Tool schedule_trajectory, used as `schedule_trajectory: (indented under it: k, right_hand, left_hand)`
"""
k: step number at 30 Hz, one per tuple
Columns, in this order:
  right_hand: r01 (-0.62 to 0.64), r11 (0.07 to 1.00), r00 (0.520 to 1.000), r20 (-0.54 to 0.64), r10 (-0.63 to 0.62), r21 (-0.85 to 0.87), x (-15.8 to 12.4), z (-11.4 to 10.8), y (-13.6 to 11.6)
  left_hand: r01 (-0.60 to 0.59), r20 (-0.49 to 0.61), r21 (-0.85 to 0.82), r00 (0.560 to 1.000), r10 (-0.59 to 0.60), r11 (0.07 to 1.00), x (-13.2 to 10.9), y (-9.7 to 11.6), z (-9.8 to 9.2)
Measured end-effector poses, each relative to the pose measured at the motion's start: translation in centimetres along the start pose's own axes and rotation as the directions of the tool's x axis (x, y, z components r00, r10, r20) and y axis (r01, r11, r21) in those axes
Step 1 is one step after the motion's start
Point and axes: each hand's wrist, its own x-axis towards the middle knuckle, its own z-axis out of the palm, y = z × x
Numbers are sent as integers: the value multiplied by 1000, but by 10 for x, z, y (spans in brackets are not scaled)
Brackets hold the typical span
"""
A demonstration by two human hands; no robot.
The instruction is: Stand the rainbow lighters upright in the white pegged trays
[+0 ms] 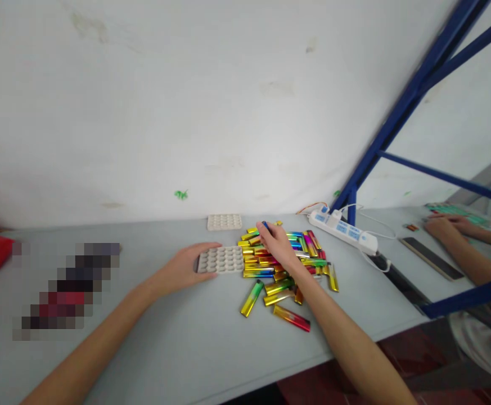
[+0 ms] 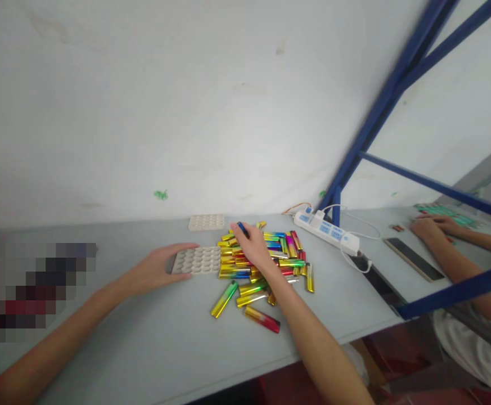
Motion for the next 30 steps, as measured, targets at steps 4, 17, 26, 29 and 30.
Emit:
schedule_trajectory:
  k: [4, 17, 26, 29, 30]
  right_hand:
    - [-46, 997, 999, 12, 47, -61, -5, 3, -5]
    - [-74, 988, 991, -124, 57, -137, -15, 6, 2]
    - [212, 961, 957, 235, -167, -178, -16, 12, -18]
    - [294, 920, 919, 341, -197, -259, -11, 25, -28]
    - [292, 915, 911, 373, -178, -277, -8, 30, -31]
  left_hand:
    - [-48, -66, 16, 997, 49, 999, 8, -9, 8]
    - [68, -123, 31, 990, -63, 997, -20, -44, 10]
    - [32, -110, -42, 993, -36, 999, -18, -39, 8]
    - [22, -124, -51, 992, -29, 998, -17, -38, 10]
    - [20, -129, -52, 991, -27, 998, -17, -38, 10]
